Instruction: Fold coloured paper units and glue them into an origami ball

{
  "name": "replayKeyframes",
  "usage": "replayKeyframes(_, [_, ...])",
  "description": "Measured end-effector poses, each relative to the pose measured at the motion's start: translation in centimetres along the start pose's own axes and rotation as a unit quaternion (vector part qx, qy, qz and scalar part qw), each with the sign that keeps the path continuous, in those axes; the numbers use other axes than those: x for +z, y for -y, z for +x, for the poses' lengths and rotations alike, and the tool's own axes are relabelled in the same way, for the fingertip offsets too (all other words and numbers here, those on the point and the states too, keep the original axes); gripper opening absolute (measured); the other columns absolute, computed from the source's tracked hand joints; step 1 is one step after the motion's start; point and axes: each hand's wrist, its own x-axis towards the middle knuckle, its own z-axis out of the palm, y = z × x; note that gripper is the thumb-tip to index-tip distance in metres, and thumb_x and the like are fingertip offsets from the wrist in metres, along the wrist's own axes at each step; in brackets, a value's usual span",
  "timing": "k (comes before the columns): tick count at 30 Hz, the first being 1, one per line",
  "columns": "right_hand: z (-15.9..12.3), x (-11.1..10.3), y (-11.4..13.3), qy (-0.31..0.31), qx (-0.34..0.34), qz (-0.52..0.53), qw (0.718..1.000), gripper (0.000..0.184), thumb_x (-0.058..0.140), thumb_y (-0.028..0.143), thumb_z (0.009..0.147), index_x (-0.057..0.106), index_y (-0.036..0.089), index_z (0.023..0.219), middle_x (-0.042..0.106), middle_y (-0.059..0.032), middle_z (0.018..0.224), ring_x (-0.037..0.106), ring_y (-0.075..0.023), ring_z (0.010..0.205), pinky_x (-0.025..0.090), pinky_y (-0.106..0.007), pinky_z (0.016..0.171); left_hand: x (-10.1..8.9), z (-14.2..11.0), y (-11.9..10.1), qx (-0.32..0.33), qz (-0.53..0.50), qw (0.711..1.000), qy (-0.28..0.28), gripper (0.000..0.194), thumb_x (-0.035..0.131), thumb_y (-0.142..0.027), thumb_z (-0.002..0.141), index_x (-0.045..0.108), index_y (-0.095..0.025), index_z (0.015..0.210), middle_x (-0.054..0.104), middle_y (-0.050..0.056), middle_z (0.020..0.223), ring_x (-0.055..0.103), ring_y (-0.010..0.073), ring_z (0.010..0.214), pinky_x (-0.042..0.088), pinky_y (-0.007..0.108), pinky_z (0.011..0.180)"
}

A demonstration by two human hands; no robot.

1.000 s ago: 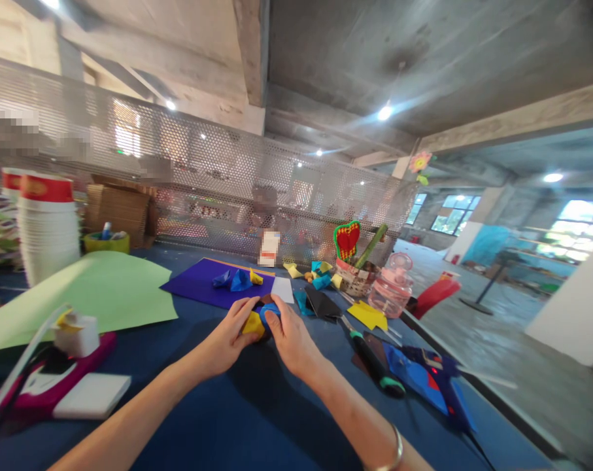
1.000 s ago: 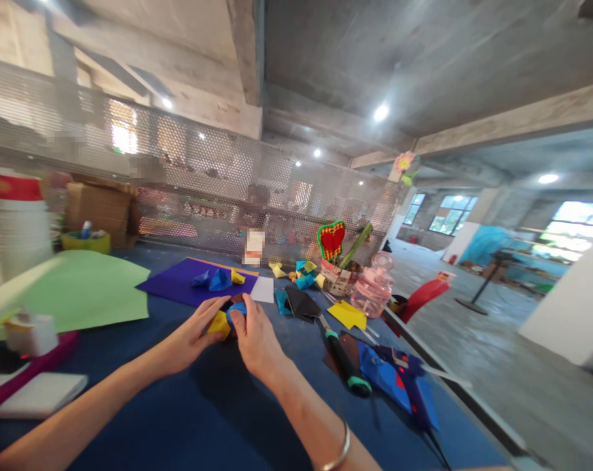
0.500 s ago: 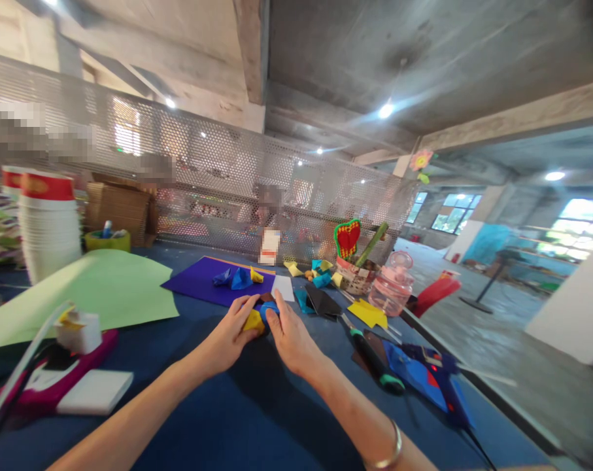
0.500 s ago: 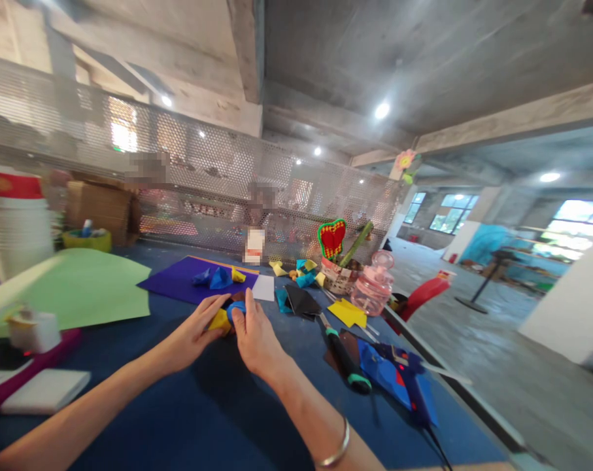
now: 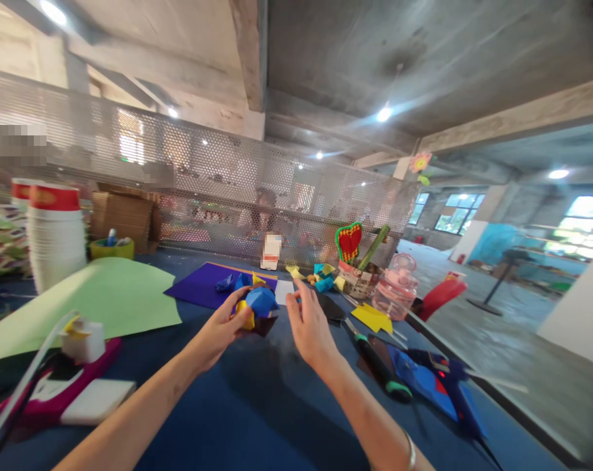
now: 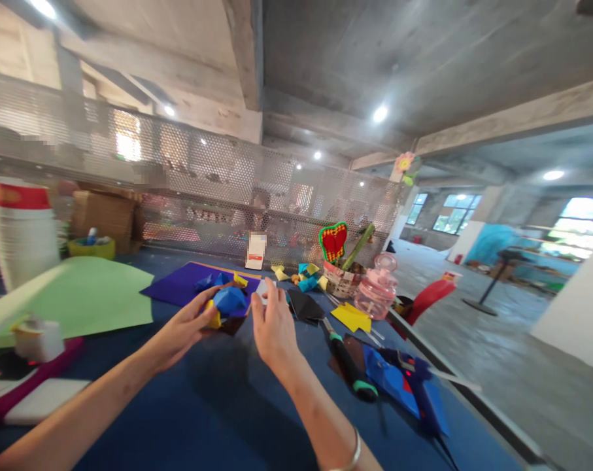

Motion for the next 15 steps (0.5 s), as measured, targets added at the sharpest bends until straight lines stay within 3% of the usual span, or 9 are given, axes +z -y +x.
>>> replayKeyframes(3, [0.0,0.4,-0.8,0.047,0.103,0.129,0.985,0.041,0.042,0.042,0.092,0.051,0.017,0.122,0.062,-0.011,0.102,0.063,-0.0215,0.088,0.054,-0.036,0.073,0.0,-0.3,-1.1,-0.021,-0.139,0.99,-0.003,0.048,0.056,-0.038,0.087,0.042,-0.026,0.131,0.054,0.01,0.129,0.059,0.0237,0.108,0.053,0.043,0.088])
replayKeyframes(6, [-0.7,1.1,-0.4,0.161,0.192,0.288,0.924,0.04,0.049,0.046,0.089,0.053,0.02,0.118,0.063,-0.0085,0.104,0.065,-0.0178,0.082,0.054,-0.028,0.06,-0.2,-0.3,-1.5,-0.032,-0.198,0.98,0.007,0.035,0.056,-0.037,0.088,0.051,-0.023,0.12,0.064,0.008,0.114,0.064,0.0217,0.099,0.053,0.043,0.088])
replayKeyframes(8, [-1.3,1.6,0.0,0.203,0.19,0.351,0.894,0.042,0.057,0.046,0.085,0.053,0.02,0.118,0.064,-0.0076,0.104,0.065,-0.0172,0.083,0.054,-0.026,0.06,-0.3,-0.2,-1.5,-0.029,-0.215,0.976,0.024,0.028,0.056,-0.038,0.088,0.056,-0.021,0.111,0.067,0.006,0.108,0.065,0.0209,0.095,0.054,0.041,0.086])
replayKeyframes(10, [-1.8,2.3,0.3,0.215,0.158,0.361,0.894,0.047,0.064,0.044,0.081,0.051,0.02,0.118,0.065,-0.0074,0.103,0.065,-0.0175,0.083,0.055,-0.026,0.058,-0.4,-0.2,-1.4,-0.023,-0.221,0.974,0.036,0.024,0.055,-0.038,0.088,0.058,-0.021,0.105,0.068,0.005,0.106,0.066,0.0198,0.094,0.055,0.036,0.083])
replayKeyframes(15, [-2.1,3.6,-0.5,0.18,0.071,0.29,0.937,0.05,0.061,0.043,0.083,0.043,0.021,0.124,0.062,-0.0097,0.114,0.065,-0.0179,0.085,0.054,-0.024,0.054,-0.5,-0.1,-0.9,-0.038,-0.22,0.974,0.044,0.024,0.05,-0.038,0.091,0.059,-0.021,0.106,0.069,0.005,0.107,0.066,0.0184,0.092,0.054,0.032,0.078])
